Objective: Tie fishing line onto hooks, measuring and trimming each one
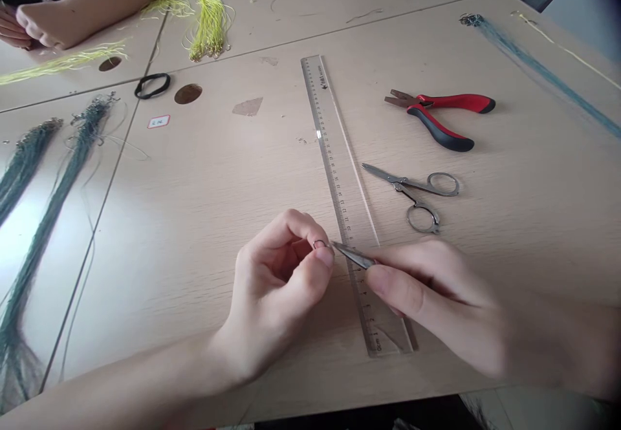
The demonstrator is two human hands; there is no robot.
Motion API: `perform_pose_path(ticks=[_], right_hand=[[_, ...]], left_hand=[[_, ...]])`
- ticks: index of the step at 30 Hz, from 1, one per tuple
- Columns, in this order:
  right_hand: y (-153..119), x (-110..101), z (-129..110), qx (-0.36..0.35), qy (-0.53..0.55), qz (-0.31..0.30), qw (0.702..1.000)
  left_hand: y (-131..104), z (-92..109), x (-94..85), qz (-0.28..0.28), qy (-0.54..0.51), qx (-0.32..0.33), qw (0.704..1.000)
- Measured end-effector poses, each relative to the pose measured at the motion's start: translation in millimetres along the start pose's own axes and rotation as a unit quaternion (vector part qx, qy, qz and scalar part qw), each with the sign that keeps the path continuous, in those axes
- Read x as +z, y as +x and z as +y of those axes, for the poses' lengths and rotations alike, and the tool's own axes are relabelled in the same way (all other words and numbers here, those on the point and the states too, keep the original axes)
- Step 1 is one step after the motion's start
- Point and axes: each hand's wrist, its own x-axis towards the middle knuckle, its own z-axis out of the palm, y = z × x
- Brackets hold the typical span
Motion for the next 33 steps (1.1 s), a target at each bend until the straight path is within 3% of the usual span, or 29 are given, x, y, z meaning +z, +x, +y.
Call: perform_pose_path(ticks=[8, 13, 19, 28, 33], right_hand=[[4.2, -0.2, 5.4, -0.089, 0.062, 0.025, 0.994], [5.5, -2.5, 6.3, -0.127, 0.018, 0.076, 0.989], [7.9, -3.3, 7.3, -0.193, -0.096, 0.144, 0.966], [5.5, -6.4, 10.2, -0.211, -0.200, 0.194, 0.937], [7.9, -5.2, 10.8, -0.202, -0.203, 0.177, 0.942]], left_hand=[[0.3, 2.1, 2.9, -0.027, -0.019, -0.013, 0.999], [0.2, 3.5, 3.0, -0.033, -0.009, -0.017, 0.999], [1.7, 7.2, 5.5, -0.038, 0.082, -0.069, 0.994], [0.8, 8.6, 6.6, -0.039, 0.141, -0.065, 0.987], [-0.3, 6.5, 5.6, -0.040, 0.144, -0.041, 0.988]])
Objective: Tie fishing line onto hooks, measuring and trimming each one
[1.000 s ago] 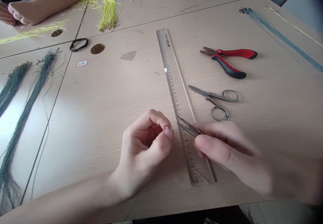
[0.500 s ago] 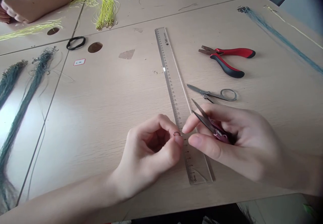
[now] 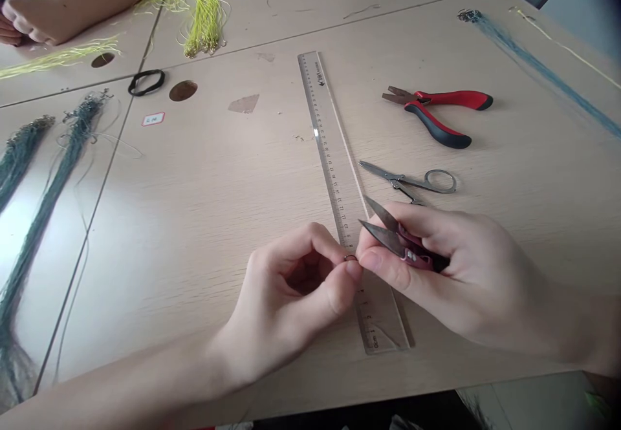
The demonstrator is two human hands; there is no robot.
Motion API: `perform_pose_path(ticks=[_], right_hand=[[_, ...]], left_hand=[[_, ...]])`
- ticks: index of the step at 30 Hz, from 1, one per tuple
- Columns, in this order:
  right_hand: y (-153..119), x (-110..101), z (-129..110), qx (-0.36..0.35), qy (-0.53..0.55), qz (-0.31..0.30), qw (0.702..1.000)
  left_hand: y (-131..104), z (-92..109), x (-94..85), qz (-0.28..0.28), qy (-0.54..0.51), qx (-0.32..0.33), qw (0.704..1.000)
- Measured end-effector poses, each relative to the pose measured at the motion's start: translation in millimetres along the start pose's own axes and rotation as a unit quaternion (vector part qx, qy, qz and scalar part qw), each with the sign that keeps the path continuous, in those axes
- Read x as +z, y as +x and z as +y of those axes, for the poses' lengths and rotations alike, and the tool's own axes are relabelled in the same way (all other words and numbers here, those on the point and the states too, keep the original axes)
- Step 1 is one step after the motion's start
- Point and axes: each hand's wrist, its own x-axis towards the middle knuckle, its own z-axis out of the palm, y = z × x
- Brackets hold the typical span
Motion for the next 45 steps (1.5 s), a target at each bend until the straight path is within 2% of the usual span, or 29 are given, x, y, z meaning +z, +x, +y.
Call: perform_pose_path(ticks=[7, 13, 21, 37, 45], right_hand=[[-1.3, 1.5, 2.3, 0.001, 0.023, -0.035, 0.999], [-1.7, 2.5, 2.0, -0.017, 0.040, -0.041, 0.998], [-0.2, 3.3, -0.5, -0.010, 0.053, -0.036, 0.998], [-1.3, 4.2, 1.5, -0.016, 0.050, -0.035, 0.998], [-0.5, 3.1, -0.4, 0.029, 0.039, -0.030, 0.998]], left_hand=[[-0.2, 4.8, 0.7, -0.040, -0.011, -0.003, 0.999], [-0.6, 8.2, 0.0, -0.071, -0.004, -0.006, 0.997], [-0.9, 2.2, -1.9, -0.050, 0.039, -0.002, 0.998], [-1.4, 5.3, -1.5, -0.050, 0.011, -0.013, 0.999], [-1.6, 6.3, 0.3, -0.026, 0.049, -0.006, 0.998]])
